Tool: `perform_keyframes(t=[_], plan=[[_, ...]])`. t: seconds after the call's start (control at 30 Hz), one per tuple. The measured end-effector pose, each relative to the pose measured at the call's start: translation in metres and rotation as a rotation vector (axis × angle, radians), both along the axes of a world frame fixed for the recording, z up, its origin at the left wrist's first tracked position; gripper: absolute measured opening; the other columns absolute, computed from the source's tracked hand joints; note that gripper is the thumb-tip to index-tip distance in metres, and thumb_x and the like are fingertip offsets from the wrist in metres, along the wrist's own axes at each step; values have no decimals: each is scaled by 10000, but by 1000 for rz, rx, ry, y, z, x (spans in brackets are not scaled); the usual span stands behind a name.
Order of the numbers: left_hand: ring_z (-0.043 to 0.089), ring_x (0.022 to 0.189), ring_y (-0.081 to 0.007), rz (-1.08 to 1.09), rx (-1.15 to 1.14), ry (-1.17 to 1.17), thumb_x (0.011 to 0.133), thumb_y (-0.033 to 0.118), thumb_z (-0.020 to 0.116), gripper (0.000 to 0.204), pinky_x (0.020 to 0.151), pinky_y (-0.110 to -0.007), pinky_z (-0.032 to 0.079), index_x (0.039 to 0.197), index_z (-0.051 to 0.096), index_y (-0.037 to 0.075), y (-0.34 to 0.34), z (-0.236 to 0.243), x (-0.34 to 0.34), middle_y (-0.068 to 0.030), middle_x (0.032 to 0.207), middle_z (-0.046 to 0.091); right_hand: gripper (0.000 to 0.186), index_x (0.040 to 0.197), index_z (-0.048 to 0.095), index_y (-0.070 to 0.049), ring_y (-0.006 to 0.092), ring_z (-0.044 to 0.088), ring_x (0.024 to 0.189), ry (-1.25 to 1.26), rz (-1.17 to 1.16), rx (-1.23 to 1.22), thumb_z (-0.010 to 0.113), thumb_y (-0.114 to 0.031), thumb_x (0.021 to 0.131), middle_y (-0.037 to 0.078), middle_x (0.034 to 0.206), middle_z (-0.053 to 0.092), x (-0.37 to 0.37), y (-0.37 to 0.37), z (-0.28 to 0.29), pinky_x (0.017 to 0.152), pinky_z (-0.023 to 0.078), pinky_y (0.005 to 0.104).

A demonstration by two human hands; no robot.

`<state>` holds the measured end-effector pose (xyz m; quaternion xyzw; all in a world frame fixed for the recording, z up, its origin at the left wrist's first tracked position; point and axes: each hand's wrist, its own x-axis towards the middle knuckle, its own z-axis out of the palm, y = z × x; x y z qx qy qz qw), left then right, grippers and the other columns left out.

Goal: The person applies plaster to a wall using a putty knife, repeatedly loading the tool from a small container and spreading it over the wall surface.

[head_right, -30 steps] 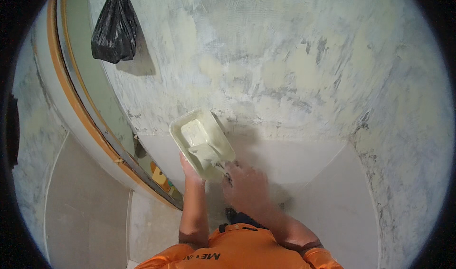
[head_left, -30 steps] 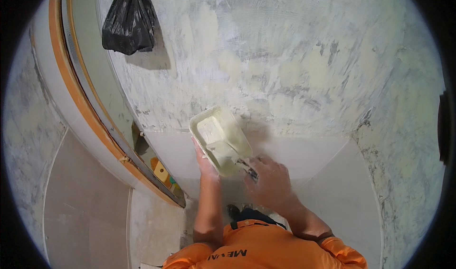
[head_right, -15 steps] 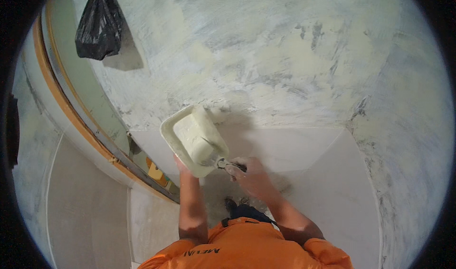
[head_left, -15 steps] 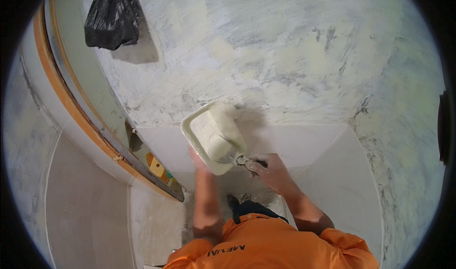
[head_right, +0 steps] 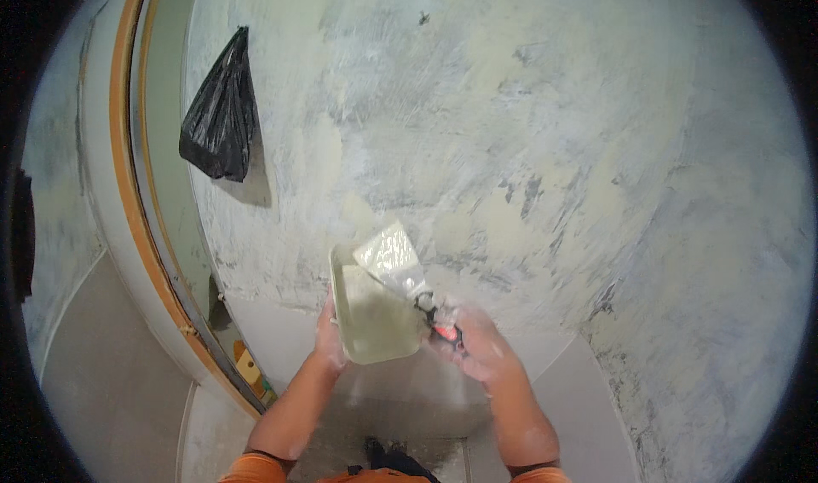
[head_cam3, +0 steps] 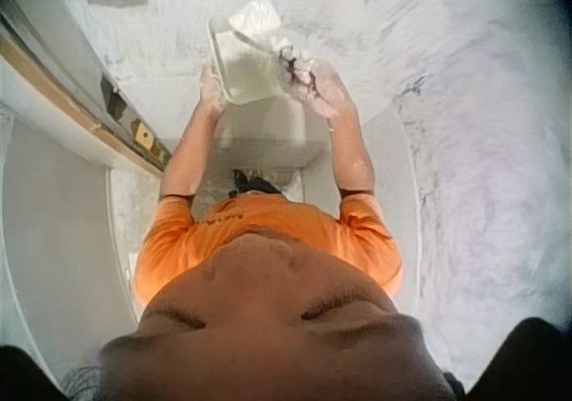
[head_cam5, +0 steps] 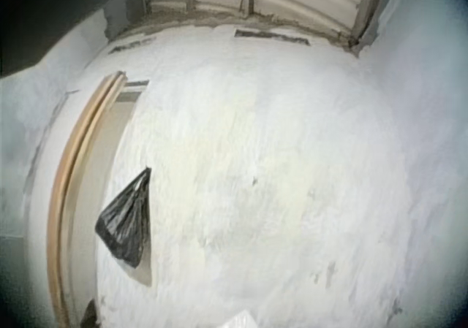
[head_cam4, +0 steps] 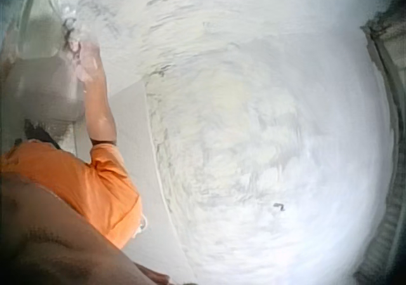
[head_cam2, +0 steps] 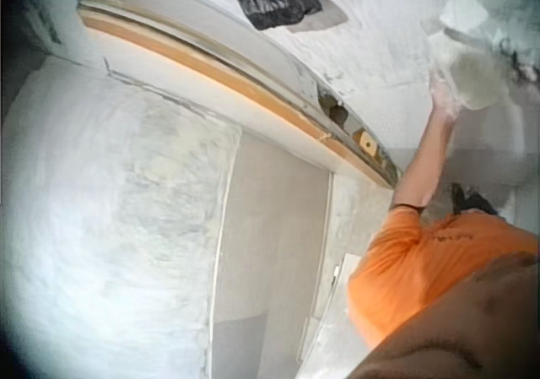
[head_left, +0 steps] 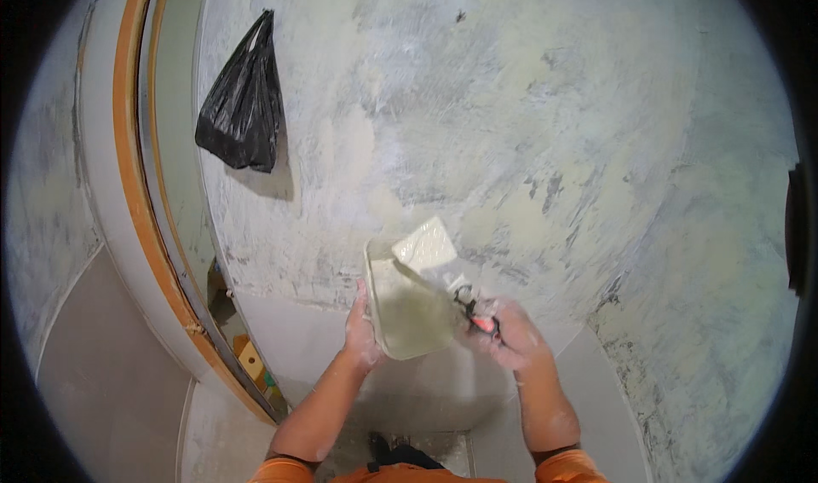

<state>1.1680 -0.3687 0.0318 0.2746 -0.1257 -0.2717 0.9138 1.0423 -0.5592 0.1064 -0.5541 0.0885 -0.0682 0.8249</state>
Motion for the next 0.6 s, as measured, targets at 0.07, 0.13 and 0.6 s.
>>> perform_keyframes(t=[0.07, 0.13, 0.6], plan=[[550, 1295, -312, -117, 14, 46, 1029, 654, 307, 711, 1085, -488, 449, 1480, 457, 126, -4, 41, -3, -118, 1436, 543, 251, 1177, 578, -28, 145, 609, 719, -242, 395, -17, 504, -205, 1015, 88, 895, 646, 7, -22, 39, 464, 412, 226], [529, 1317, -325, -96, 4, -48, 1030, 650, 300, 701, 1097, -505, 431, 1489, 449, 140, -9, 68, 0, -115, 1455, 527, 244, 1135, 587, -19, 123, 588, 730, -272, 70, -362, 518, -222, 1018, 74, 867, 641, 3, 2, 89, 539, 441, 245], [467, 1363, -358, -142, -315, -115, 1079, 497, 245, 580, 1128, -568, 376, 1506, 404, 139, -12, 163, 7, -131, 1515, 447, 328, 1226, 661, -105, 315, 603, 972, -978, -906, -1991, 661, -145, 901, 114, 1023, 606, 80, -20, 232, 806, 519, 415]])
